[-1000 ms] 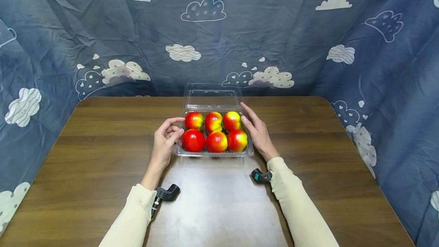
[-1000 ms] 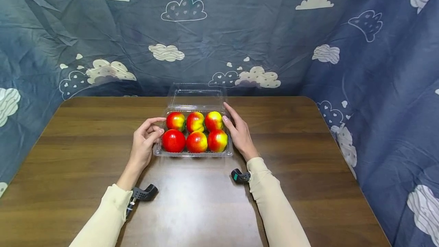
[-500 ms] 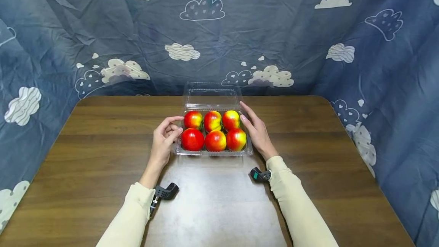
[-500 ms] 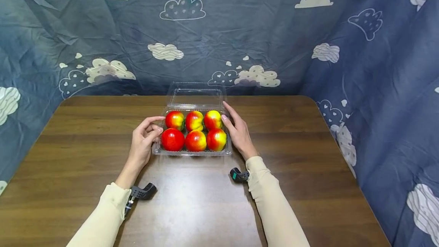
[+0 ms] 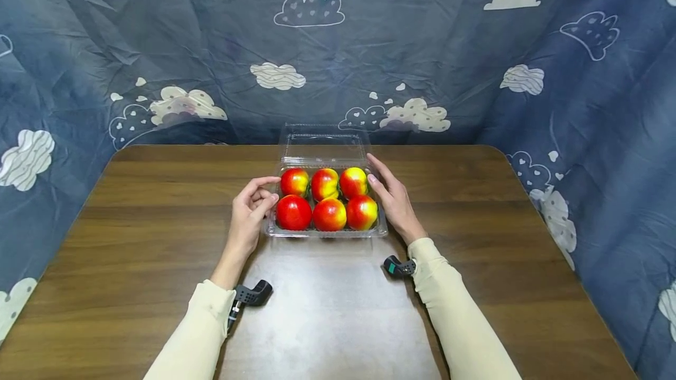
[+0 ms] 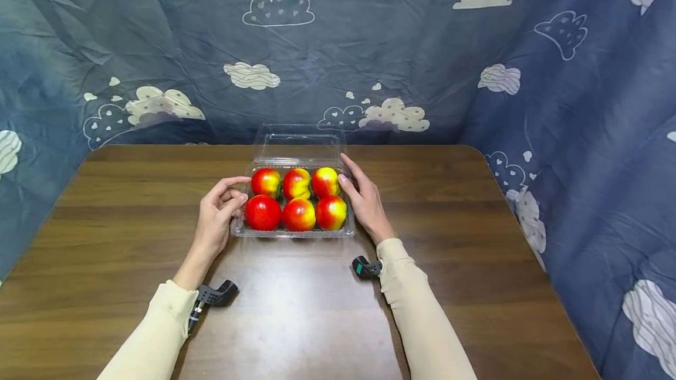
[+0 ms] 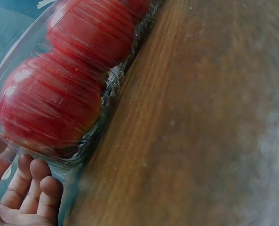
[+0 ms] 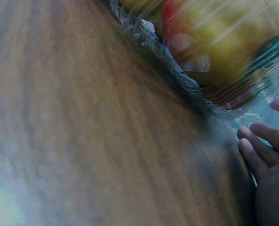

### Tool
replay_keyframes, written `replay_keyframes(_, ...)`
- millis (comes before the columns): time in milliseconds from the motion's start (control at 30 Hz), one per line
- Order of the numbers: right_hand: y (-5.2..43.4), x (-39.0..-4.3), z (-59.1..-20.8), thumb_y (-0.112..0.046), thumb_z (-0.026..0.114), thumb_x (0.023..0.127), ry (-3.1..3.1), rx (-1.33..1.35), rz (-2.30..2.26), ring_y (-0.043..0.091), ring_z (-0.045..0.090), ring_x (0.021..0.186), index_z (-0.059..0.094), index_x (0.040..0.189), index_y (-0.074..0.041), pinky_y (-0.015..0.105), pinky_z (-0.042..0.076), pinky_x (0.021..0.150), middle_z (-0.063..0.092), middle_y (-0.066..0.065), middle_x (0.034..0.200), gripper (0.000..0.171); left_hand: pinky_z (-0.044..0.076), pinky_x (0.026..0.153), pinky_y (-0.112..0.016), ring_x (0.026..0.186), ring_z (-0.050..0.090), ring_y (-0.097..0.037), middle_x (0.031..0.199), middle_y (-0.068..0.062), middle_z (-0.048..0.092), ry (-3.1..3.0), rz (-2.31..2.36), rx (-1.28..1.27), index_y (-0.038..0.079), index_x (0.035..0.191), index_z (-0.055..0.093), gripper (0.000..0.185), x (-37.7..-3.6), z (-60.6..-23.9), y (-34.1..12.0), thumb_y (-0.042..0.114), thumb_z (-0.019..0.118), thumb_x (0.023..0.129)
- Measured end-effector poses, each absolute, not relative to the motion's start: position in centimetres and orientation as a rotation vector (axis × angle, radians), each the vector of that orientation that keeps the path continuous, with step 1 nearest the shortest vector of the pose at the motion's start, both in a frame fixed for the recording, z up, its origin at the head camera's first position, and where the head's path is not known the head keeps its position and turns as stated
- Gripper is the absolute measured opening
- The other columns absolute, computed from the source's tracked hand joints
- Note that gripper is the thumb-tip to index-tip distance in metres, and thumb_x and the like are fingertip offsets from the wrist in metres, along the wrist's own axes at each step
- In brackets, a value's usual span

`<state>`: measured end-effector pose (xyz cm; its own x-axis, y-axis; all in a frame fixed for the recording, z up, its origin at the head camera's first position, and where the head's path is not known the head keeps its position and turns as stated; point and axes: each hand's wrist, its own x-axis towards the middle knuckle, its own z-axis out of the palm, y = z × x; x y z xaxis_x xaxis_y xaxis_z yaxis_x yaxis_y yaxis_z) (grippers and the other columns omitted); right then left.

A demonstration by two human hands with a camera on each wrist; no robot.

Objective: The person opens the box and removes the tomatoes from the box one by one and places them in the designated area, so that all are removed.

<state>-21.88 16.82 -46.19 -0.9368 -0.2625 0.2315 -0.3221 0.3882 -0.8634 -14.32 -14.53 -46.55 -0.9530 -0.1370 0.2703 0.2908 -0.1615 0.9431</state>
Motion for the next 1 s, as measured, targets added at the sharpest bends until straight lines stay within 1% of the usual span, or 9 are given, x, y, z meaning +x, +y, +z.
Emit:
replay_keyframes(67,16.7,-22.0,-46.2,-0.039,0.048,0.103,-2.567,0.541,1.614,0.019,0.040,0.142,0.037,0.152,-0.034,0.047,0.032,0.117,0.040,-0.008,0.155,0.051,0.043,0.051,-0.018,0.056,0.045,-0.018,0.074,-0.007,0.055,-1.822,-2.188,-0.175,-0.005,0.122,0.062,0.031,-14.3,-46.3,-14.6,-0.002,0.063,0.091)
replay_keyframes(233,16.5,-21.9,-46.1,-0.042,0.048,0.102,-2.556,0.547,1.590,0.016,0.042,0.141,0.037,0.152,-0.035,0.046,0.032,0.118,0.041,-0.012,0.154,0.051,0.044,0.052,-0.017,0.057,0.046,-0.018,0.075,-0.007,0.056,-1.833,-2.183,-0.167,-0.004,0.123,0.062,0.031,-14.2,-46.1,-14.8,0.000,0.064,0.092)
replay_keyframes(500,16.7,-21.6,-46.3,-0.044,0.048,0.102,-2.566,0.545,1.566,0.013,0.042,0.141,0.036,0.153,-0.032,0.044,0.032,0.118,0.039,-0.017,0.154,0.053,0.042,0.052,-0.018,0.057,0.043,-0.023,0.075,-0.010,0.054,-1.834,-2.192,-0.156,-0.004,0.123,0.062,0.032,-14.2,-46.6,-14.7,-0.001,0.064,0.091)
replay_keyframes(767,16.8,-21.9,-46.4,-0.045,0.047,0.102,-2.577,0.535,1.542,0.015,0.038,0.144,0.035,0.153,-0.036,0.047,0.029,0.119,0.036,-0.017,0.156,0.053,0.044,0.052,-0.018,0.056,0.047,-0.016,0.075,-0.008,0.054,-1.832,-2.188,-0.148,-0.003,0.123,0.062,0.031,-14.3,-46.5,-14.5,-0.001,0.063,0.092)
replay_keyframes(833,16.8,-21.7,-46.3,-0.043,0.047,0.103,-2.584,0.535,1.551,0.016,0.037,0.144,0.035,0.153,-0.034,0.048,0.028,0.119,0.035,-0.015,0.156,0.053,0.044,0.051,-0.018,0.055,0.046,-0.017,0.075,-0.010,0.054,-1.832,-2.194,-0.143,-0.004,0.124,0.062,0.032,-14.2,-46.5,-14.5,-0.001,0.063,0.092)
replay_keyframes(900,16.6,-21.4,-46.0,-0.038,0.048,0.103,-2.583,0.535,1.566,0.018,0.036,0.145,0.035,0.154,-0.030,0.049,0.027,0.119,0.035,-0.011,0.157,0.053,0.044,0.051,-0.018,0.055,0.046,-0.018,0.075,-0.011,0.054,-1.834,-2.199,-0.145,-0.005,0.124,0.062,0.032,-14.0,-46.5,-14.6,-0.002,0.063,0.092)
replay_keyframes(1000,16.2,-20.4,-44.4,-0.028,0.049,0.103,-2.571,0.543,1.577,0.026,0.036,0.145,0.035,0.154,-0.019,0.052,0.027,0.119,0.036,0.001,0.159,0.053,0.045,0.050,-0.019,0.055,0.046,-0.020,0.074,-0.011,0.053,-1.839,-2.192,-0.164,-0.005,0.124,0.061,0.033,-14.0,-46.4,-14.7,-0.002,0.063,0.092)
